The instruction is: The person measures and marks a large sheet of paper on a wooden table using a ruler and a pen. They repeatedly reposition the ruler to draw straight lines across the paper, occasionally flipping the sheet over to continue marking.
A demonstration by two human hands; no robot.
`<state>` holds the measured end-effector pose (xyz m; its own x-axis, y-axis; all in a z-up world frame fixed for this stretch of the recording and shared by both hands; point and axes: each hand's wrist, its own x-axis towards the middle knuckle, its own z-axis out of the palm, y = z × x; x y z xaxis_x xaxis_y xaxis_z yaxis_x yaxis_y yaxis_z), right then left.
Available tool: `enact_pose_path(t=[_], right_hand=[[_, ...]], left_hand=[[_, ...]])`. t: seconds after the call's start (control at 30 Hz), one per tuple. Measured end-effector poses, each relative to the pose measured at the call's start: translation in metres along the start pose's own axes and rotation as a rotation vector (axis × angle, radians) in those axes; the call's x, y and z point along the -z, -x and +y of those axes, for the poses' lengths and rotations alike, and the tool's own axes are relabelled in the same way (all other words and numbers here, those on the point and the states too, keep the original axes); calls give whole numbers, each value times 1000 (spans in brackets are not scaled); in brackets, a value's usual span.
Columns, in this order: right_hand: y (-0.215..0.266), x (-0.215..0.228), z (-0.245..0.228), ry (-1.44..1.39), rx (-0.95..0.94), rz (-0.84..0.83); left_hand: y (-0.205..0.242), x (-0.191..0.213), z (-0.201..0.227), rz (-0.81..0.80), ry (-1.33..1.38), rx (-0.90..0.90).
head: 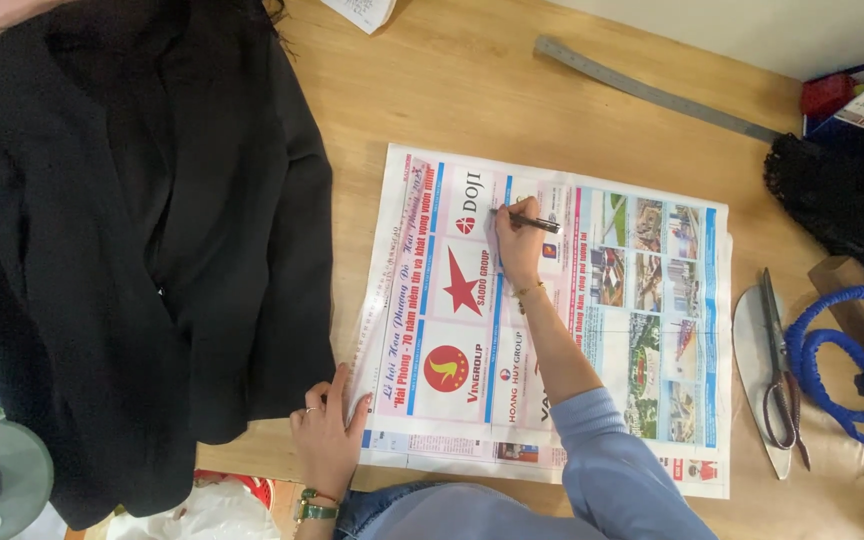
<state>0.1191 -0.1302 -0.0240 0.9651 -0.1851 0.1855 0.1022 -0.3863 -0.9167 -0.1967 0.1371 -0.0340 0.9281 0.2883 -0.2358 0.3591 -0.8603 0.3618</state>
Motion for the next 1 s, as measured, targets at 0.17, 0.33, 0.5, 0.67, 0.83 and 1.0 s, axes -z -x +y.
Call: enact_pose_path(t=[0.17,0.33,0.5,0.67,0.83,1.0], right_hand=[[1,2,-5,-25,-73,22],[2,2,-7,-4,-56,4],[1,0,-5,-11,-41,54],[-9,7,-2,-211,-94,129],[-7,16,-13,-238,-132,19],[-2,9,-17,-10,-46,34]], left_hand=[[0,-1,0,24,-10,-19],[0,-1,1,27,-1,-10],[-2,4,1,8,-10,-28],[-1,6,2,178,15,-123],[2,15,5,131,176,-22],[4,13,3,118,98,-77]])
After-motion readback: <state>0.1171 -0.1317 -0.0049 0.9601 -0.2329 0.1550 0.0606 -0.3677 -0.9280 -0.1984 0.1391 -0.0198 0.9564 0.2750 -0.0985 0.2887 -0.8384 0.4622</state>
